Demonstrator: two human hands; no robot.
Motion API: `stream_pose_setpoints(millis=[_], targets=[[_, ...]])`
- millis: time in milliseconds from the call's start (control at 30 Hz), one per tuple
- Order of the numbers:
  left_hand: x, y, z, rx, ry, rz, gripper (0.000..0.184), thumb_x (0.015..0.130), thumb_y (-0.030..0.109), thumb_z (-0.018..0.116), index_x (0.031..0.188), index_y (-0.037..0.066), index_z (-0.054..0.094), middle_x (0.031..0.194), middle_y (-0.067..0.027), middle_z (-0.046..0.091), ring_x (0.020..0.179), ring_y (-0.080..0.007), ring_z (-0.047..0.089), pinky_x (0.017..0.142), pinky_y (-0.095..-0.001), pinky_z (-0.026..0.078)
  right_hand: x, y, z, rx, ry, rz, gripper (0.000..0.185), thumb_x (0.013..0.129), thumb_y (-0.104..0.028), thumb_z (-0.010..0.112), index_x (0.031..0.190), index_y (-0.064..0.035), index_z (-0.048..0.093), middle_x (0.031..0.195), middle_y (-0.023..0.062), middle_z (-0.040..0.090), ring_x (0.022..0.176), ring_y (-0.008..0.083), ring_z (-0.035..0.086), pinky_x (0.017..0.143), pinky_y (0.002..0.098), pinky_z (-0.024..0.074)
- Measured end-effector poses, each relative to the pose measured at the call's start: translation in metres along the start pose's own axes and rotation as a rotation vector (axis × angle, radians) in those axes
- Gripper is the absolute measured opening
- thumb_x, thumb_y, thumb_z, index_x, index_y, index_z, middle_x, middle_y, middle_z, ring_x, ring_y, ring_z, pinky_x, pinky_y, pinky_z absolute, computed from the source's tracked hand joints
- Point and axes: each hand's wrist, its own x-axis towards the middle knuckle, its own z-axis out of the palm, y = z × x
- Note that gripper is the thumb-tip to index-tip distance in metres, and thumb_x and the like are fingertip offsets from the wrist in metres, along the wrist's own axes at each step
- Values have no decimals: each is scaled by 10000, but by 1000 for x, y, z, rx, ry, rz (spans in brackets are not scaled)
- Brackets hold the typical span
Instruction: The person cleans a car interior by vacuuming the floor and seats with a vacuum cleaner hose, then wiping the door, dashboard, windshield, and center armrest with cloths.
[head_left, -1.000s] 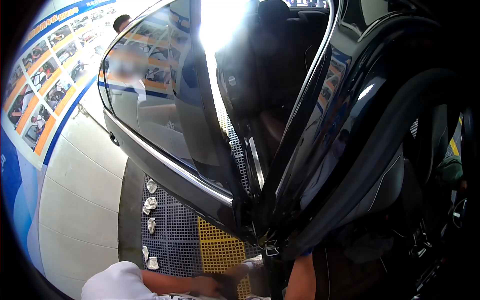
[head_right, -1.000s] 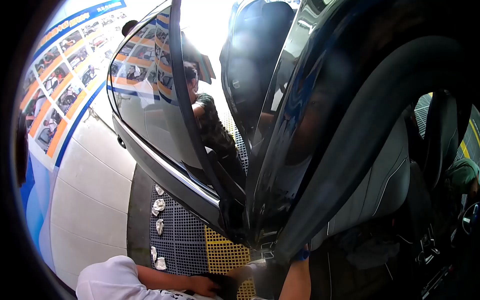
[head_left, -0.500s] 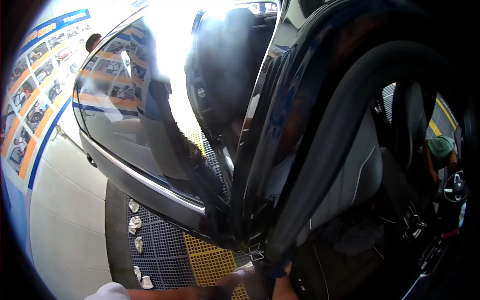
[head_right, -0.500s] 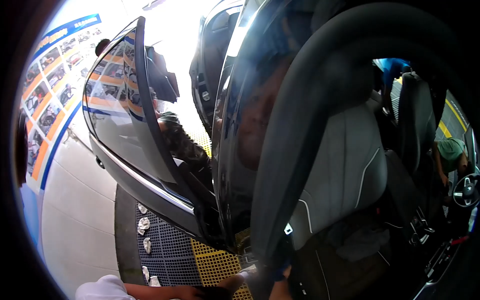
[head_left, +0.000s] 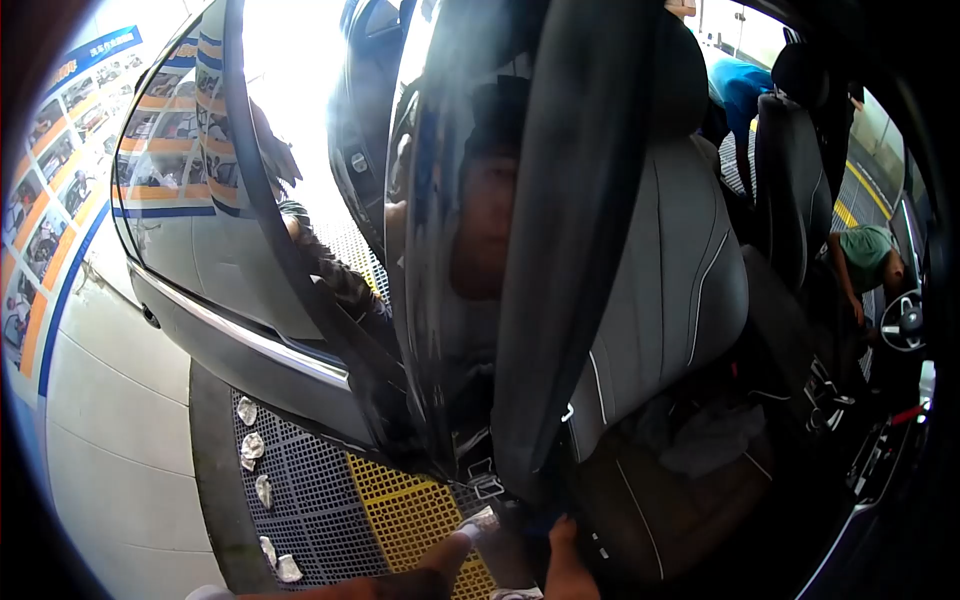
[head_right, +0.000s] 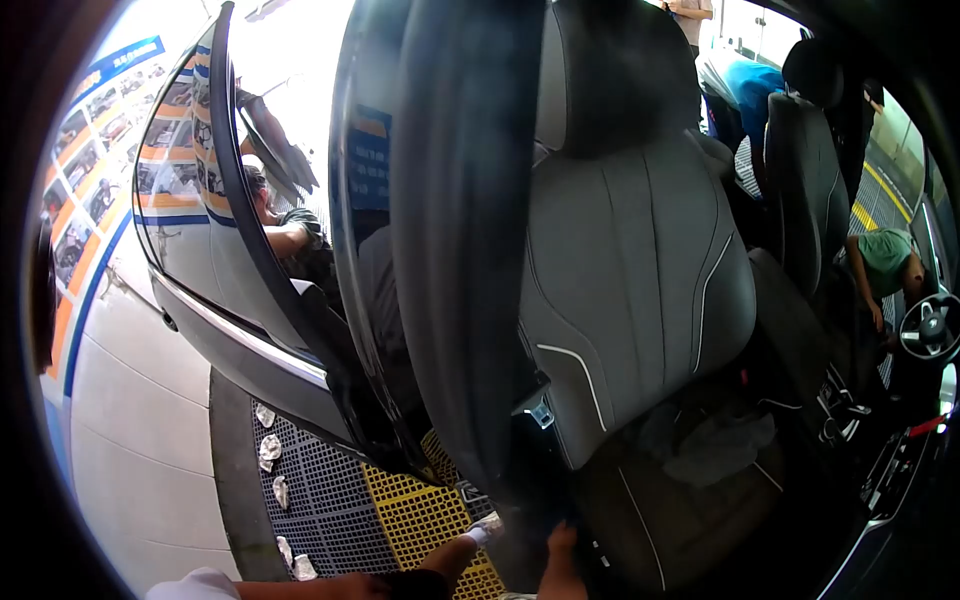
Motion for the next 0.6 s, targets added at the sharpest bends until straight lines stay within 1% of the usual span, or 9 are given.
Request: stream_pose_setpoints(millis=[33,67,100,133,267,333,433,500,600], targets=[[-3,-1,4,27,-22,-63,424,921,351,534,1249,91,606,1220,-174,621,1118,-339,571,988,-420,429,4,27,-13,-232,-123,-128,562,978,-456,356,1093,4,658,1137,229,642,1087,403,598,923,496,479],[-5,-8,10,44,29,-18,411,924,345,531,1238,93,614,1199,-170,632,1098,-333,581,975,-424,436,5,51,-28,-444,-218,-283,528,983,-422,359,1040,-9,683,1093,230,656,1056,412,608,918,513,477],[-3,-19,19,58,86,33,398,926,339,528,1226,96,621,1178,-166,643,1078,-327,591,961,-428,444,13,79,-31,-586,-329,-119,479,984,-387,362,1040,-33,680,1056,194,674,1026,415,617,916,538,469],[1,-28,25,69,146,88,385,928,334,526,1214,98,629,1157,-162,654,1058,-320,601,948,-432,451,11,112,-39,-624,-365,-41,462,976,-378,376,1031,-32,678,1035,190,672,998,404,616,892,530,470],[39,-67,28,135,-4,87,459,897,385,497,1232,89,599,1211,-211,609,1129,-365,571,990,-456,430,-65,166,-110,-399,-250,112,399,944,-343,434,995,-25,669,953,173,663,890,358,616,792,496,473],[50,-62,35,169,-91,106,497,882,411,483,1242,84,585,1239,-236,586,1164,-388,556,1011,-468,420,-112,181,-140,-279,-177,130,368,928,-326,463,976,-22,665,912,164,658,835,335,616,743,479,475],[31,13,5,161,66,214,454,897,471,426,1065,121,663,1034,-182,675,992,-360,640,910,-462,484,-173,201,-175,-93,-69,129,325,904,-299,507,949,-16,659,850,152,652,754,301,616,668,454,477],[33,50,-7,238,138,178,448,887,458,444,1067,108,657,1050,-184,670,999,-369,634,898,-465,488,-199,206,-191,34,-14,101,297,888,-282,536,931,-13,655,809,143,647,700,278,616,618,438,479],[36,106,-31,251,212,341,442,876,448,458,1066,104,661,1038,-184,671,990,-365,636,882,-458,496,-231,183,-210,258,-2,90,261,865,-256,580,904,-8,649,747,130,641,618,244,616,544,412,482]])
